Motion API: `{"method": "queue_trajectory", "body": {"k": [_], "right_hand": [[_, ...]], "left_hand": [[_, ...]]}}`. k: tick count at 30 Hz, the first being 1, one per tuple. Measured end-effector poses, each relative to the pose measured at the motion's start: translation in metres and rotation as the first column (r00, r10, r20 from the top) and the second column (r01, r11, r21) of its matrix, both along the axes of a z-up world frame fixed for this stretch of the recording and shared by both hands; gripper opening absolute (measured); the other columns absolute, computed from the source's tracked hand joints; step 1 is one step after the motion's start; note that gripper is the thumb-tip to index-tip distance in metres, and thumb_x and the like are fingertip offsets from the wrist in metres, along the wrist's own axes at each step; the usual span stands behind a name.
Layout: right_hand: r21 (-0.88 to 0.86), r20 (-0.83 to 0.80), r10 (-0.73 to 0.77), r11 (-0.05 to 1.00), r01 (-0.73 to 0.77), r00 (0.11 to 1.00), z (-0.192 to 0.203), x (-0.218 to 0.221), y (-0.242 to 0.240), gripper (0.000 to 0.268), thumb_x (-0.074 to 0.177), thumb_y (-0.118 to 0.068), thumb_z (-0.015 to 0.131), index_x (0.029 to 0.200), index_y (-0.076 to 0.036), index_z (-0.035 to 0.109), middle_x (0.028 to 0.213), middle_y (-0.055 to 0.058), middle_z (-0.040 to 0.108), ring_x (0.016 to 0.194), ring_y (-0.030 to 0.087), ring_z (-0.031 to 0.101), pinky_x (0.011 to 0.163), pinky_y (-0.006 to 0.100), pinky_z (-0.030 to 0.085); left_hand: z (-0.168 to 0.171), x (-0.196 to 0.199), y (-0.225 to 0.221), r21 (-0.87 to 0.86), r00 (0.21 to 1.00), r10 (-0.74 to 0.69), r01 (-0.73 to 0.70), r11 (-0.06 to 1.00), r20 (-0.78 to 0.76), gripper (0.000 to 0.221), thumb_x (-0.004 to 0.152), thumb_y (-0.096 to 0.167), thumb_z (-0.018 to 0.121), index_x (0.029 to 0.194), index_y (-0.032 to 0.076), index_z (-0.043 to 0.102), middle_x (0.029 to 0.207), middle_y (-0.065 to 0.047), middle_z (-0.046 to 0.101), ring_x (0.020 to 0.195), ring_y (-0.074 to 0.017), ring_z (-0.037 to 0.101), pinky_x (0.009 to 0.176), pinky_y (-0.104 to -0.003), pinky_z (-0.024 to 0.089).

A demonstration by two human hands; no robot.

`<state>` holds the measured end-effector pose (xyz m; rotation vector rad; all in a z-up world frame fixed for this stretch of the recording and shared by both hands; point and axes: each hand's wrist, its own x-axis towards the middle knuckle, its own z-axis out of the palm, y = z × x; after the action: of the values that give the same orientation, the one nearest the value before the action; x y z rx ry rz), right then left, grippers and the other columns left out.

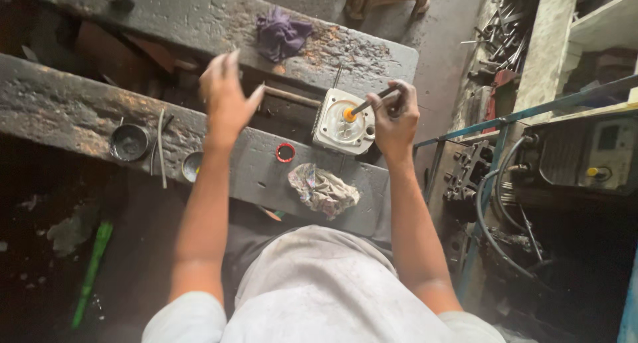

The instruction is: The person laps an engine valve into its seat on a cylinder head. They apply a compound from small containers, insert the valve, and rotate it using a tool and by rubbing their palms together, periodically wiping the components with a cloth.

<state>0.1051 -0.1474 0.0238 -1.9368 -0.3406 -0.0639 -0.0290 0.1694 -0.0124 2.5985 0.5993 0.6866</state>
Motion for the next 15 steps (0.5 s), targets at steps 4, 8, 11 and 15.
{"method": "queue_trajectory", "body": {"k": [4, 8, 11, 15], "right_hand": [[0.222, 0.117, 0.148, 0.96, -0.171, 0.982, 0.004, -0.004, -0.003, 0.038, 0.105, 0.004, 0.071, 0.139, -0.001, 0.054, 0.101, 0.004, 0.054, 0.089, 0.007, 0.051, 0.08, 0.022, 0.048], [0.212, 0.113, 0.215, 0.949, -0.235, 0.97, 0.002, -0.007, -0.004, 0.043, 0.105, 0.006, 0.064, 0.143, -0.001, 0.045, 0.113, 0.004, 0.063, 0.098, 0.009, 0.058, 0.085, 0.022, 0.05], [0.228, 0.08, 0.198, 0.95, -0.212, 0.977, -0.003, -0.004, -0.002, 0.044, 0.103, 0.008, 0.066, 0.141, -0.001, 0.045, 0.111, 0.006, 0.066, 0.102, 0.011, 0.063, 0.088, 0.024, 0.055], [0.142, 0.08, 0.156, 0.976, -0.166, 0.984, -0.004, -0.001, -0.003, 0.046, 0.103, 0.01, 0.073, 0.141, -0.002, 0.05, 0.106, 0.01, 0.061, 0.097, 0.013, 0.059, 0.084, 0.025, 0.053]], "left_hand": [[0.009, -0.121, -0.028, -0.091, 0.937, 0.292, -0.313, 0.946, -0.19, 0.113, 0.066, 0.034, 0.098, 0.156, 0.009, 0.034, 0.151, -0.028, 0.038, 0.135, -0.0492, 0.037, 0.11, -0.06, 0.031], [-0.018, -0.177, -0.043, -0.176, 0.908, 0.34, -0.387, 0.905, -0.246, 0.126, 0.06, 0.032, 0.099, 0.157, 0.003, 0.025, 0.143, -0.033, 0.041, 0.136, -0.0518, 0.036, 0.113, -0.061, 0.027], [-0.041, -0.185, -0.048, -0.201, 0.918, 0.37, -0.393, 0.897, -0.142, 0.118, 0.067, 0.028, 0.097, 0.158, 0.002, 0.026, 0.143, -0.03, 0.047, 0.135, -0.0502, 0.041, 0.115, -0.06, 0.028], [-0.044, -0.172, -0.049, -0.247, 0.918, 0.394, -0.391, 0.887, -0.038, 0.109, 0.074, 0.023, 0.094, 0.159, 0.004, 0.028, 0.143, -0.024, 0.053, 0.133, -0.0438, 0.048, 0.116, -0.055, 0.035]]}}
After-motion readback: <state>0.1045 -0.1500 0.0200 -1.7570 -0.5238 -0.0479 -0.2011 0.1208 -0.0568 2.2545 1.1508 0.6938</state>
